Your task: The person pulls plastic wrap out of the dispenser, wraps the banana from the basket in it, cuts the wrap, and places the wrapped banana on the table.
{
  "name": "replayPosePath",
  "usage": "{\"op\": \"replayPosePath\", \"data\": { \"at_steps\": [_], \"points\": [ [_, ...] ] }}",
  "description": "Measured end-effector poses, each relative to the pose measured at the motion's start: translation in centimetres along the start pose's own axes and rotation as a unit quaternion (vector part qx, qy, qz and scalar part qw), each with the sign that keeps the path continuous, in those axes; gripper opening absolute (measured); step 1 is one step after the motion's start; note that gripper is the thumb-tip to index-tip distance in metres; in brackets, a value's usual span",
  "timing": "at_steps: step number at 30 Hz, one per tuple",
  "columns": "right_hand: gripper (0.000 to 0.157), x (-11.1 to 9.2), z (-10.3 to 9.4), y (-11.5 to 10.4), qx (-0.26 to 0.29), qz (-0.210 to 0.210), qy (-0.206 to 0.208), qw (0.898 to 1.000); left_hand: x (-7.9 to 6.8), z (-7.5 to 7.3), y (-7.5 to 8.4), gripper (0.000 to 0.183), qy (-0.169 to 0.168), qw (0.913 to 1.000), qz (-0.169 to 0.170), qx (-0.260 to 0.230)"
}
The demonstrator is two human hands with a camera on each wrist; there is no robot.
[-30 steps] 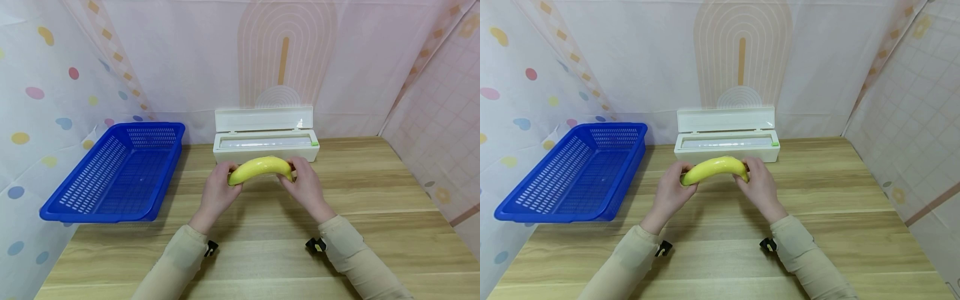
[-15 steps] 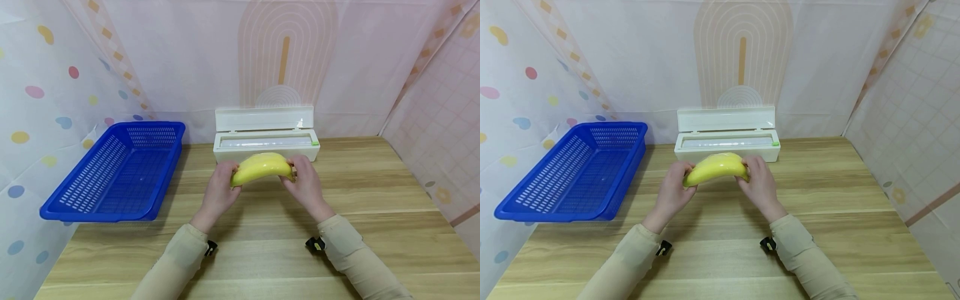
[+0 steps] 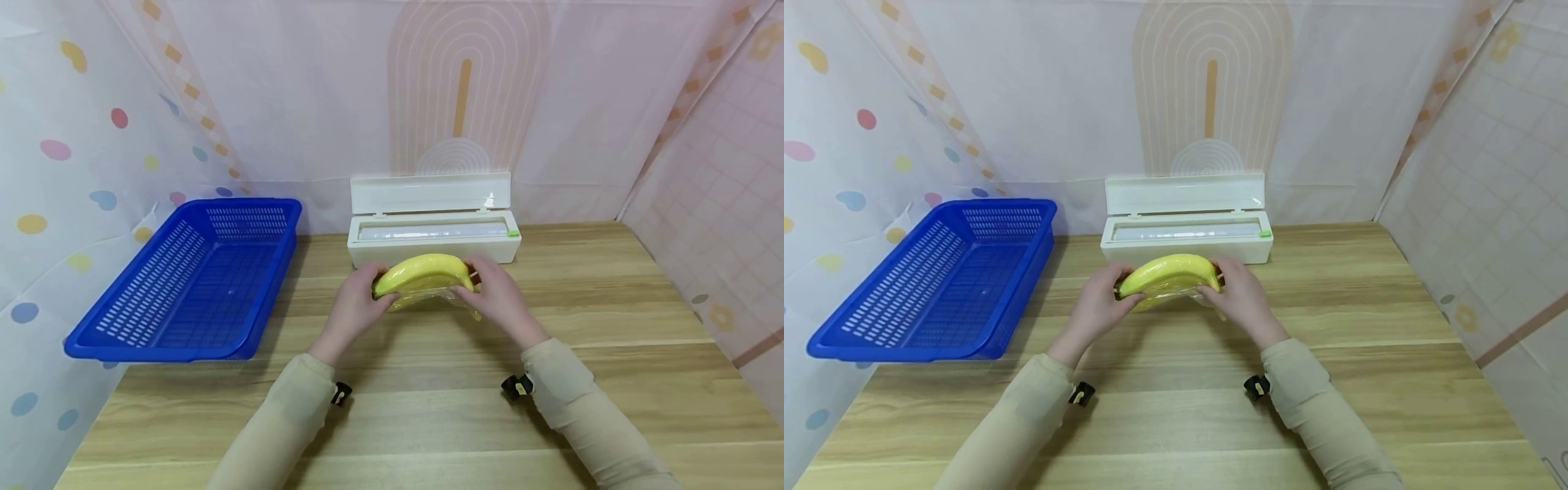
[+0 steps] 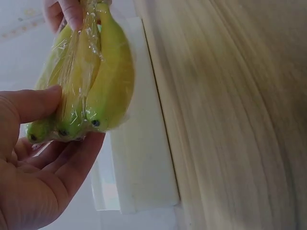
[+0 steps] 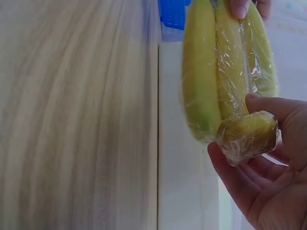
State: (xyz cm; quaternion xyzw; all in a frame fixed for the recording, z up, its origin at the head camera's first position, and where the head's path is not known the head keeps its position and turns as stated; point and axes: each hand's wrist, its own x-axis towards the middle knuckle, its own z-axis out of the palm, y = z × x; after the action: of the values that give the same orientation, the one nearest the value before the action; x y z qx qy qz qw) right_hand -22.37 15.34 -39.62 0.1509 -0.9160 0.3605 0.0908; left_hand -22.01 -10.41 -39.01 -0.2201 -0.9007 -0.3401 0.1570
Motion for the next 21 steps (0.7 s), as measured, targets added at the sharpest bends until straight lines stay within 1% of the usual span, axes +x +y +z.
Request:
{"op": "replayPosePath", "data": {
  "at_steps": [5, 9, 12, 15, 21],
  "points": [
    [0.042, 0.6, 0.1, 0.6, 0.005, 0.013, -0.025, 1.0, 0.5, 0.2, -0.5, 0.035, -0.026, 0.9989, -0.036, -0.015],
    [0.042, 0.8, 0.2, 1.1, 0.023, 0.016, -0.029, 0.999, 1.0, 0.4, -0.7, 0.034, -0.047, 0.9966, -0.065, -0.019],
    [0.041, 0.9, 0.2, 1.4, 0.035, 0.02, -0.031, 0.999, 1.4, 0.5, -0.9, 0.034, -0.057, 0.9951, -0.079, -0.019],
    [0.041, 1.0, 0.2, 1.7, 0.044, 0.024, -0.033, 0.998, 1.6, 0.8, -1.2, 0.036, -0.058, 0.9948, -0.082, -0.019],
    [0.043, 0.9, 0.3, 2.2, 0.052, 0.021, -0.039, 0.998, 1.6, 1.5, -1.4, 0.035, -0.048, 0.9963, -0.069, -0.019]
  ]
}}
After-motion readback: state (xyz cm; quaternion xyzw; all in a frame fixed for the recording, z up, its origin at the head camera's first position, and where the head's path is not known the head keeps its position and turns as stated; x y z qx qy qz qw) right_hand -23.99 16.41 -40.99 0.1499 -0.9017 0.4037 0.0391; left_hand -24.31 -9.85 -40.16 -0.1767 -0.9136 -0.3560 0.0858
